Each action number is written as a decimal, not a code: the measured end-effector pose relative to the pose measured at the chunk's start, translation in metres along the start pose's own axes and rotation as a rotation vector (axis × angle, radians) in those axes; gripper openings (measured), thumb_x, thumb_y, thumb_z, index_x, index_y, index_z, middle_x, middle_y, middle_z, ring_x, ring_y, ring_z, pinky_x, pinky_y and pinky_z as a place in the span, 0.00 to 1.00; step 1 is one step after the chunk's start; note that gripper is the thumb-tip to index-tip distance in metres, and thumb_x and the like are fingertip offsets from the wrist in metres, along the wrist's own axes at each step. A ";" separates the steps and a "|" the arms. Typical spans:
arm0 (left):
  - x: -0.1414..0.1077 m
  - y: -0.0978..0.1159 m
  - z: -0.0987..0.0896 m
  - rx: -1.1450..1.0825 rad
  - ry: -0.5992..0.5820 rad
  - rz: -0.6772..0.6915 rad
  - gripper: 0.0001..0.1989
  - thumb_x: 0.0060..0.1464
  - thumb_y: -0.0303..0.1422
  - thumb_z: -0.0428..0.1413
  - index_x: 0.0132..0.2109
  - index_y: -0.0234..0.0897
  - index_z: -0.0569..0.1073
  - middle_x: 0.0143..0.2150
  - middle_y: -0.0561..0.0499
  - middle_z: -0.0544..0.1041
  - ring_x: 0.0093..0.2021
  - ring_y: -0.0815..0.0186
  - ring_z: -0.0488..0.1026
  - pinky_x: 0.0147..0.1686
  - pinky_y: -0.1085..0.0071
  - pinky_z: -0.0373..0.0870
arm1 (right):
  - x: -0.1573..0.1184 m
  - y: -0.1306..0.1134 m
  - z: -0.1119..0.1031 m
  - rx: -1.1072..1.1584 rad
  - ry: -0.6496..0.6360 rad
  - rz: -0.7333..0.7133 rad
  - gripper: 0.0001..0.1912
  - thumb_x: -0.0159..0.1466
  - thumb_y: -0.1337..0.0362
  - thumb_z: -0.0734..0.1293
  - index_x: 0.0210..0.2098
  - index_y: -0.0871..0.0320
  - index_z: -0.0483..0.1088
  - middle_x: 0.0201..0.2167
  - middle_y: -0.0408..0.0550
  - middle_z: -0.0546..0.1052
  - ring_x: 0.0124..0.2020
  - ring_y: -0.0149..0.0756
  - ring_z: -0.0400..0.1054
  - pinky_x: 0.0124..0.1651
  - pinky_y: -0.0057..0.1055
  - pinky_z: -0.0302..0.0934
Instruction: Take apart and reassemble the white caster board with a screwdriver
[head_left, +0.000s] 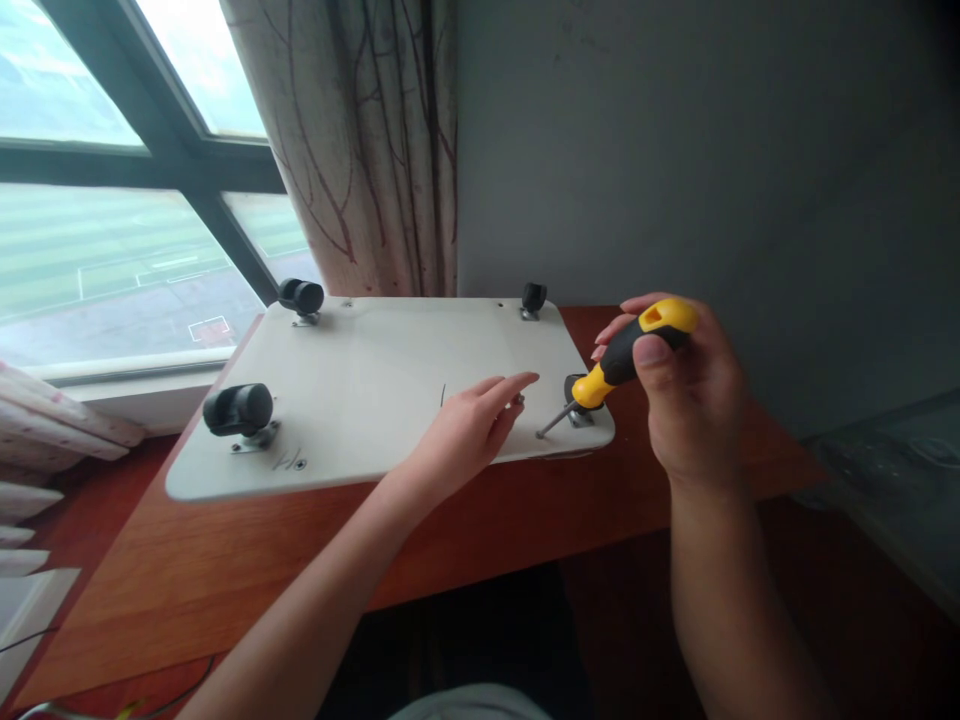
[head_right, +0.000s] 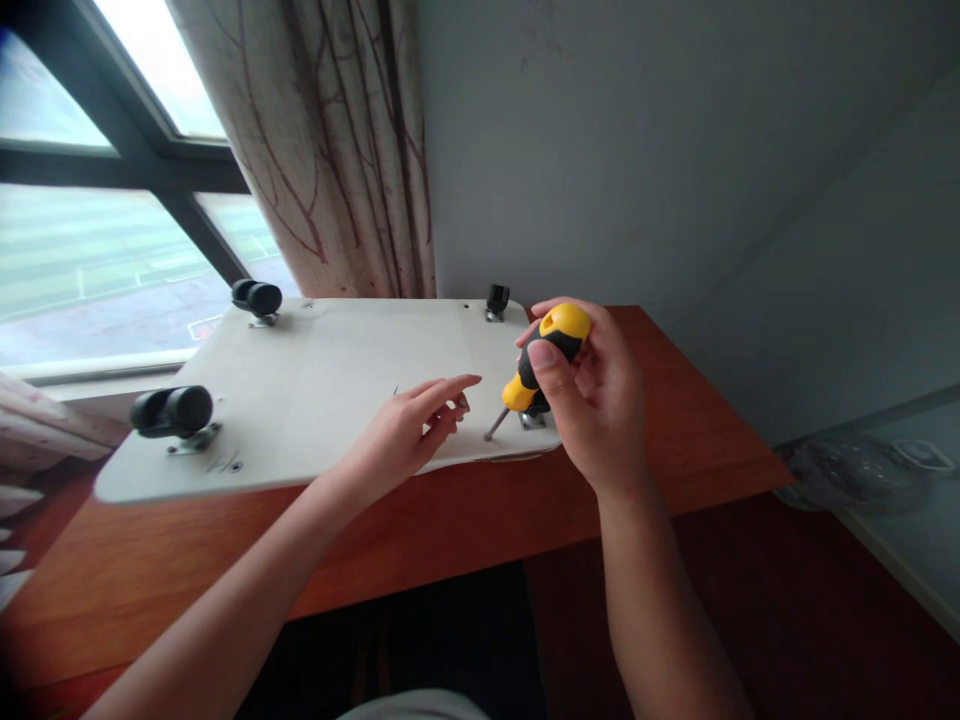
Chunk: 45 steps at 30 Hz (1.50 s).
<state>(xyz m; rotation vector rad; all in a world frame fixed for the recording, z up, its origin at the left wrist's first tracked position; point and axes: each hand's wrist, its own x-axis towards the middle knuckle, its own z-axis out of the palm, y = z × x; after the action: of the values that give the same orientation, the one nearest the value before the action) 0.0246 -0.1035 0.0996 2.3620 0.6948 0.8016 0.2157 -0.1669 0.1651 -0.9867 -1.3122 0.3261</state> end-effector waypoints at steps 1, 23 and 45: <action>0.000 0.000 0.001 0.031 -0.015 -0.006 0.19 0.68 0.28 0.47 0.63 0.37 0.66 0.46 0.43 0.78 0.40 0.65 0.77 0.39 0.70 0.72 | 0.000 0.000 0.000 -0.004 -0.003 -0.003 0.11 0.67 0.52 0.68 0.45 0.49 0.73 0.36 0.46 0.76 0.36 0.39 0.71 0.41 0.39 0.70; 0.000 0.000 0.002 0.126 -0.108 0.035 0.11 0.68 0.31 0.49 0.46 0.37 0.76 0.43 0.46 0.76 0.36 0.66 0.75 0.37 0.71 0.69 | 0.001 0.007 -0.004 -0.092 -0.054 -0.068 0.13 0.68 0.50 0.66 0.48 0.48 0.70 0.36 0.46 0.76 0.34 0.40 0.73 0.37 0.41 0.72; 0.005 -0.002 0.004 0.154 -0.103 0.104 0.09 0.64 0.26 0.54 0.42 0.36 0.80 0.39 0.46 0.78 0.38 0.65 0.76 0.38 0.72 0.70 | 0.001 0.007 -0.003 -0.059 -0.018 -0.043 0.12 0.68 0.51 0.67 0.48 0.48 0.71 0.35 0.44 0.76 0.33 0.37 0.73 0.37 0.39 0.72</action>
<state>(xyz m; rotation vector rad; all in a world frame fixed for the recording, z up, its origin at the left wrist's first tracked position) 0.0300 -0.1001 0.0974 2.5764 0.6144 0.6858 0.2212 -0.1638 0.1611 -1.0060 -1.3640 0.2649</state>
